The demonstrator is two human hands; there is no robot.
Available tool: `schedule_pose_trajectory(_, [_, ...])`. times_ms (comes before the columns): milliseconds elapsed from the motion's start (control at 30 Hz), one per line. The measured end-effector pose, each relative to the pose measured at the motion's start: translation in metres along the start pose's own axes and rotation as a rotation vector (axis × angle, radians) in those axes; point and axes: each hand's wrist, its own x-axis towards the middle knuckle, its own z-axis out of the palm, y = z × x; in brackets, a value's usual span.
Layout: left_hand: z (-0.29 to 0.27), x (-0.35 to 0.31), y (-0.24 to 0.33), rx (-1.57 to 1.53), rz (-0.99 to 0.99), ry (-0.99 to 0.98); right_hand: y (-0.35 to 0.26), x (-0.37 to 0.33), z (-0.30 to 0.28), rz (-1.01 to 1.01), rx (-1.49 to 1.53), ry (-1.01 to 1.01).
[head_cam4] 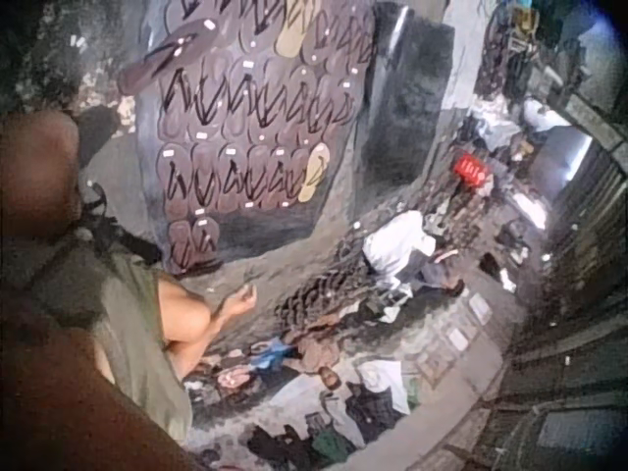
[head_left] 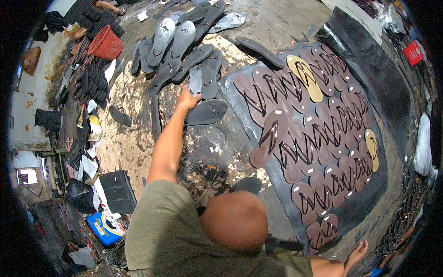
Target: The person sits on the floor and repeatedly picks up flip-flops from a large pile, briefly inspects them, and places them into a separate stack. The person handles the footwear one at a time, alternating between the source pile and the output stack.
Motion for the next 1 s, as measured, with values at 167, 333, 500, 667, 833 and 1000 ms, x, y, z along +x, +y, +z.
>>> schedule_pose_trajectory(167, [-0.032,-0.089,0.009,0.078,0.346,0.194,-0.058,0.013,-0.005,-0.061,-0.281,0.007])
schedule_pose_trajectory(333, [-0.128,-0.168,0.071,-0.248,0.366,-0.017,-0.148,0.021,0.007,-0.179,-0.181,0.015])
schedule_pose_trajectory(500, [-0.096,-0.249,0.226,-0.641,0.736,-0.826,-0.269,0.019,0.039,-0.273,0.362,-0.166])
schedule_pose_trajectory(667, [0.029,-0.386,0.375,-0.391,0.543,-1.84,-0.25,-0.009,0.007,-0.409,0.974,-0.235])
schedule_pose_trajectory(833, [0.184,-0.523,0.43,-0.356,0.292,-1.88,-0.107,-0.045,-0.004,0.157,1.093,0.065])
schedule_pose_trajectory(1000, [0.311,-0.553,0.401,-0.337,0.469,-1.296,0.0,-0.066,0.083,0.556,1.181,0.075])
